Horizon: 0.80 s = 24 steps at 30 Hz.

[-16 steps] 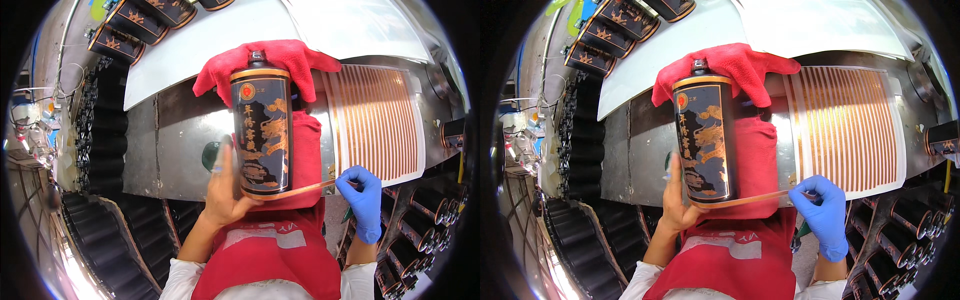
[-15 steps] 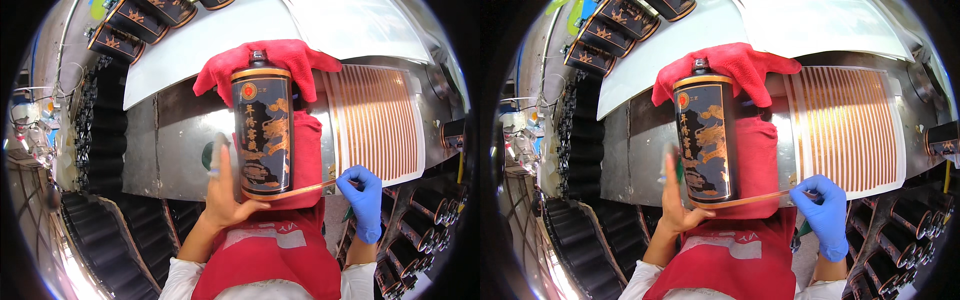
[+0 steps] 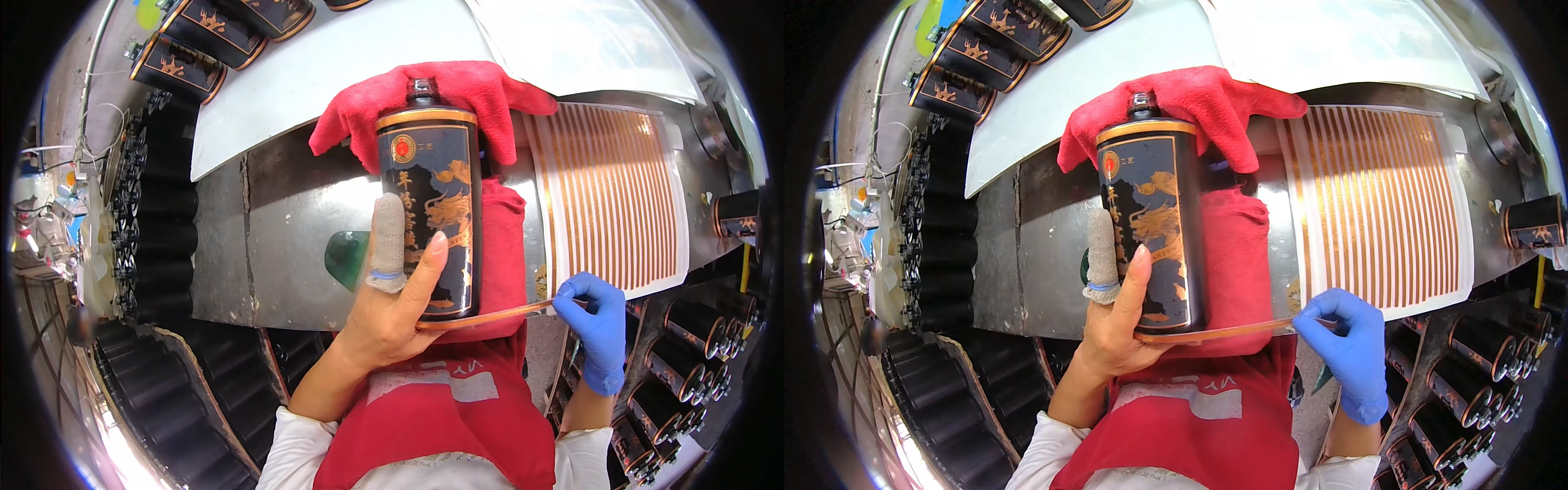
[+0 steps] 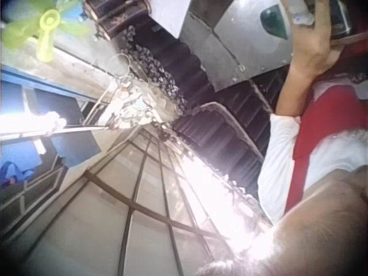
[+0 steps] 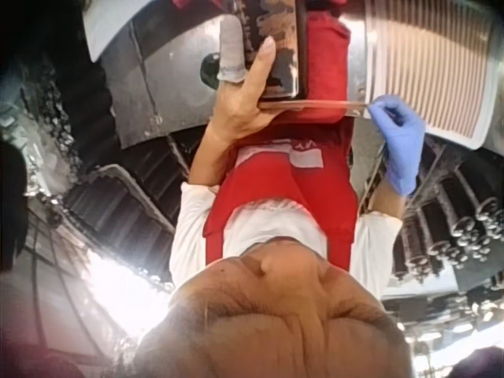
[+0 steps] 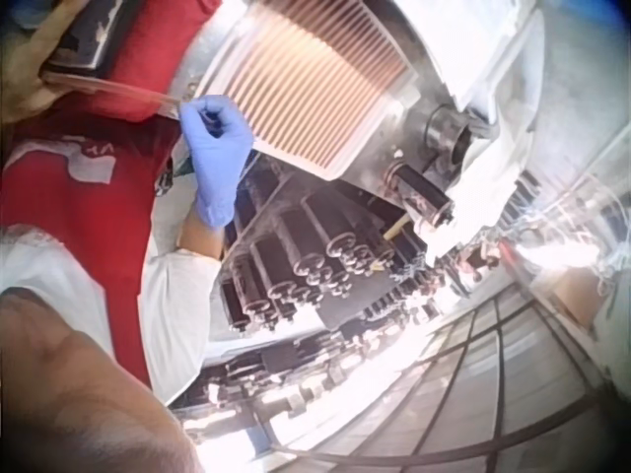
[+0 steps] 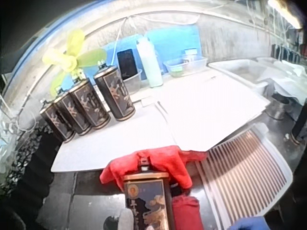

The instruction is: The person applies decorative labels and copper-colored bands to cylindrical black cans. They smooth each label with a green plastic squeegee, then place and press a thin copper band around the top and bottom edges of the can. Completed cans are set aside on the table.

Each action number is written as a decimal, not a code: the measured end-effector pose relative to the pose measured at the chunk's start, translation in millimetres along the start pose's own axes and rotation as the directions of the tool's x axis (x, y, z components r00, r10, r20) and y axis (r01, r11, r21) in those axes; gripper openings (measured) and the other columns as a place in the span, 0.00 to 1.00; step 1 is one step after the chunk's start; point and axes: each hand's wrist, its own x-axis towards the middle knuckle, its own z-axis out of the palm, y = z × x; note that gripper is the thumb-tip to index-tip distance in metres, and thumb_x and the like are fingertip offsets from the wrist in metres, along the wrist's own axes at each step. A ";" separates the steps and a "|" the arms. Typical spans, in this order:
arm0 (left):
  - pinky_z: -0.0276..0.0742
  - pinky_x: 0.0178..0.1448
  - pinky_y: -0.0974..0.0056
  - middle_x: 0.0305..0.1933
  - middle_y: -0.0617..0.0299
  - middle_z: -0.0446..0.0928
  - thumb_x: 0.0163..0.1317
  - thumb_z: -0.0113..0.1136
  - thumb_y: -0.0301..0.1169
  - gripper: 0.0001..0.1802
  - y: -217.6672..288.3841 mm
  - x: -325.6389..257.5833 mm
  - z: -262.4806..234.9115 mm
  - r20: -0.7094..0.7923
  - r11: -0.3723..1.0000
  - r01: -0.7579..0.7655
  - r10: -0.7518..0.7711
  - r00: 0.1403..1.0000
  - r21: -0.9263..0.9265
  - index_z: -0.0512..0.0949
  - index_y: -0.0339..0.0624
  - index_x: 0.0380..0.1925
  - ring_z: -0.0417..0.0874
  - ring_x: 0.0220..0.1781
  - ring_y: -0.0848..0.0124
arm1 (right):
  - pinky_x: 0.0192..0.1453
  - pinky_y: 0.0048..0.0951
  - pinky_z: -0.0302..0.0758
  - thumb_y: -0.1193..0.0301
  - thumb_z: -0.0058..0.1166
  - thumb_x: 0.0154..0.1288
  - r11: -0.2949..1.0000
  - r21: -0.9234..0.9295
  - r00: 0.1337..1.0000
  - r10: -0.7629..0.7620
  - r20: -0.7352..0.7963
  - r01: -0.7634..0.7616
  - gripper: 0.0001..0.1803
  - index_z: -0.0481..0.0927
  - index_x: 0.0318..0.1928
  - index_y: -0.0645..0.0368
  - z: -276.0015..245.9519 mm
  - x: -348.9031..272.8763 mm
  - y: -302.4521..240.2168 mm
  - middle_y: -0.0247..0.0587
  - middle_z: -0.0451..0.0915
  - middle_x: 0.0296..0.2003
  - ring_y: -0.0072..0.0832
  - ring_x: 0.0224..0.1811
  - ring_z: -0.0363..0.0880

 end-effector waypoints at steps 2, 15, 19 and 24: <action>0.53 0.69 0.47 0.66 0.26 0.52 0.44 0.74 0.37 0.50 -2.4 -4.5 -0.8 -0.008 0.997 0.005 -0.006 1.000 -0.080 0.58 0.31 0.65 0.55 0.68 0.33 | 0.34 0.16 0.71 0.80 0.60 0.51 1.000 -0.019 1.000 -0.005 0.022 0.005 0.03 0.79 0.27 0.62 6.1 3.4 2.2 0.30 0.77 0.26 0.14 0.29 0.75; 0.44 0.70 0.41 0.65 0.29 0.56 0.44 0.71 0.52 0.56 10.3 -13.4 -9.4 -0.116 0.994 0.029 -0.017 0.993 0.104 0.53 0.32 0.67 0.54 0.70 0.40 | 0.34 0.16 0.68 0.77 0.61 0.53 0.999 0.038 0.988 0.019 0.156 -0.025 0.02 0.81 0.27 0.61 37.4 1.8 -16.1 0.30 0.78 0.27 0.13 0.29 0.72; 0.45 0.67 0.36 0.65 0.47 0.63 0.49 0.64 0.41 0.33 26.7 6.9 -4.9 0.096 0.896 -0.042 -0.001 0.995 0.443 0.72 0.47 0.58 0.55 0.70 0.45 | 0.34 0.17 0.68 0.77 0.60 0.53 0.999 0.051 0.990 -0.012 0.143 0.005 0.02 0.81 0.28 0.61 33.8 -0.4 -16.6 0.30 0.77 0.27 0.13 0.29 0.72; 0.58 0.66 0.42 0.61 0.24 0.59 0.43 0.72 0.45 0.46 3.8 -12.0 5.7 -0.068 0.997 0.046 -0.042 0.997 0.067 0.65 0.31 0.60 0.59 0.64 0.29 | 0.32 0.15 0.69 0.76 0.61 0.54 0.999 0.003 0.987 -0.053 0.152 0.053 0.02 0.81 0.29 0.61 52.2 -0.6 -16.1 0.31 0.77 0.26 0.13 0.28 0.72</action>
